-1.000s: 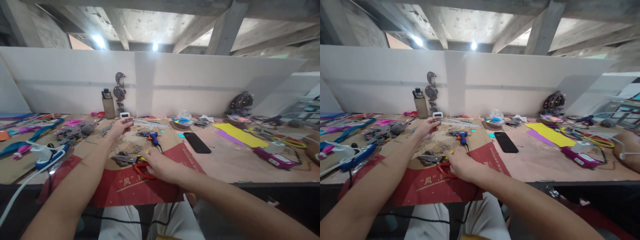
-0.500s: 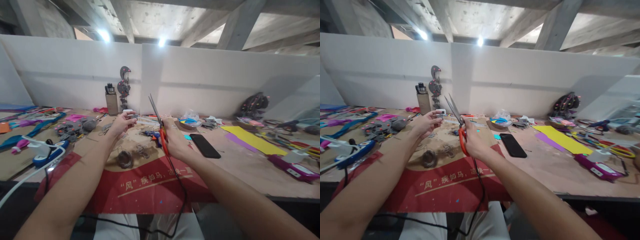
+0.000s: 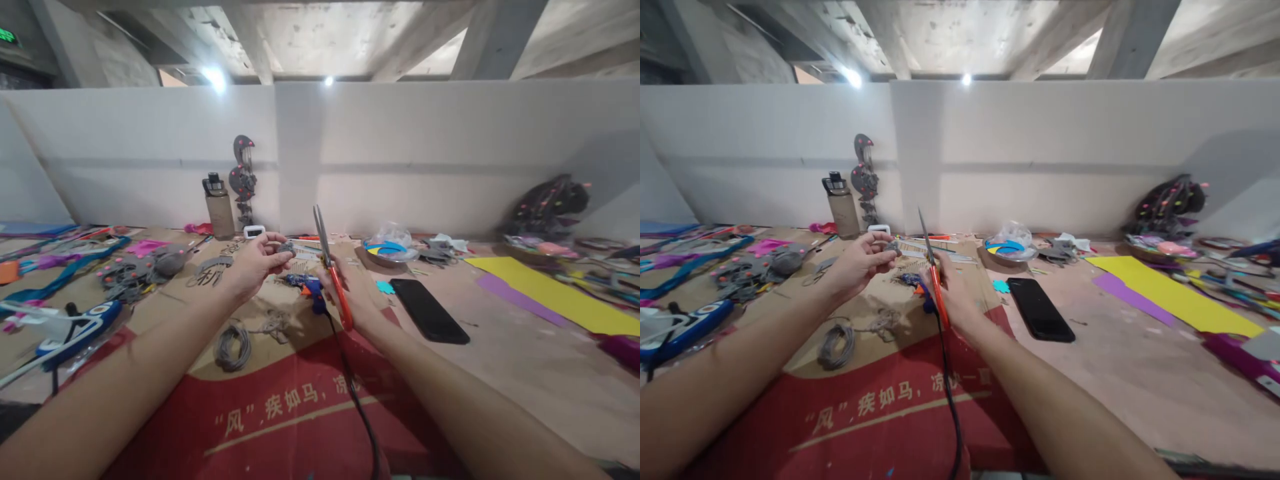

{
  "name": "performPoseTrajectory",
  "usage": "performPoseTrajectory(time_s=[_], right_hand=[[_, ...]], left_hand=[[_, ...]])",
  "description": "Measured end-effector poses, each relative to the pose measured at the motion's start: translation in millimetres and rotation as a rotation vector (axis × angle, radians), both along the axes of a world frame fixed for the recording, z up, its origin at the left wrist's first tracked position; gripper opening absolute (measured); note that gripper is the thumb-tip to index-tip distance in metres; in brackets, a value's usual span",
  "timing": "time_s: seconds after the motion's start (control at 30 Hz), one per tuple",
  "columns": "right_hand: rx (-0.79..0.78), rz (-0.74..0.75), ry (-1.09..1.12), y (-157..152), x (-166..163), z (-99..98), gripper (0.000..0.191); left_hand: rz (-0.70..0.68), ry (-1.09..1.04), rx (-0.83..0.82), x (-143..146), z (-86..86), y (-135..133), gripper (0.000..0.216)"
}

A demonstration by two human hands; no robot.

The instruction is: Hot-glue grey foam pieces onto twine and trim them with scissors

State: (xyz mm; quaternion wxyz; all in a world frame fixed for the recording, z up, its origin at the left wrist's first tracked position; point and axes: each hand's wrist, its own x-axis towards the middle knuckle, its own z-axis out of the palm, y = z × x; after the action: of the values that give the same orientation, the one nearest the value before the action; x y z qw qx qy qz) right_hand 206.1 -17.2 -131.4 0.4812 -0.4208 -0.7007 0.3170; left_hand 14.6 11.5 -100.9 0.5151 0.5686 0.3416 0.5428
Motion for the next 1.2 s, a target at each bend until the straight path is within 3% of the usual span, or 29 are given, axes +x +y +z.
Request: performPoseTrajectory(time_s=[0.17,0.4,0.57,0.7,0.83,1.2], right_hand=[[0.03,0.029,-0.038,11,7,-22.3,0.041],[0.109,-0.006,-0.135,7,7,-14.9,0.044],[0.141,-0.006,-0.139,4,5,-16.9,0.044],[0.102,-0.005,-0.147,3,5,-16.9,0.044],[0.062,0.008,-0.159,1,4,-15.4,0.046],[0.025,0.137,-0.182,3,6,-12.4,0.043]], left_hand=[[-0.052,-0.087,-0.058,8,-17.5,-7,0.043],[-0.063,-0.092,-0.132,6,-22.4,-15,0.048],[-0.126,-0.189,-0.206,5,-19.9,-15,0.031],[-0.083,-0.217,-0.238,7,-21.8,-16,0.029],[-0.023,-0.191,-0.193,7,-24.7,-14,0.029],[-0.057,-0.097,-0.094,-2,-20.4,-8,0.017]])
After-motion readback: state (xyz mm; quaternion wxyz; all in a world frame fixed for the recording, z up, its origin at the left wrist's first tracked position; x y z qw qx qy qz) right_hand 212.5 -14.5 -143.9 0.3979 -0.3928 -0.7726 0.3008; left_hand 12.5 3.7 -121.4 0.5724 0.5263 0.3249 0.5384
